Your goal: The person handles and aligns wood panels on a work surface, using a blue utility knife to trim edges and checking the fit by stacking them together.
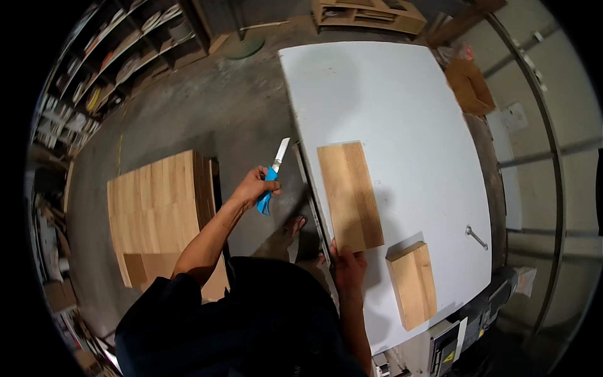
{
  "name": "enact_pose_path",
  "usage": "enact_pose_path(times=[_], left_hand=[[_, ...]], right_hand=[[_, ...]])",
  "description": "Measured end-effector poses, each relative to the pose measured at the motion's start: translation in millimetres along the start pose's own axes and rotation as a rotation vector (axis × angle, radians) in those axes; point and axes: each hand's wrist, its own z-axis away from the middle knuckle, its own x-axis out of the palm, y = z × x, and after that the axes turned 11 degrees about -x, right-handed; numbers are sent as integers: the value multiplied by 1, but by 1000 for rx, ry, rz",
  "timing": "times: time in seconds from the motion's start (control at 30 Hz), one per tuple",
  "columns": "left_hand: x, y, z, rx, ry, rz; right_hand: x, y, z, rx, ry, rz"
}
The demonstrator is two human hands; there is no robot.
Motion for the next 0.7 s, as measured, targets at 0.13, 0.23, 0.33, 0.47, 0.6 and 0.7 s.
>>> enact_pose_path(times=[0.13,0.23,0.33,0.47,0.6,0.7], left_hand=[[17,-25,44,-48,-63,149],[36,-41,65,-71,-94,202],[50,-56,80,-162,-102,364],[70,-78,90,-99,-60,196],[93,-96,103,236,53,-302],[108,-117,115,261,231,-652]], right_hand=[[-7,-23,-4,353,-223,603],[-12,-45,-14,248,-358,1098],[-8,-52,-27,-390,-337,1473],[3,-31,-86,-991,-582,1527],[14,-1,-109,-1182,-670,1768],[16,9,-103,-1193,-665,1831]])
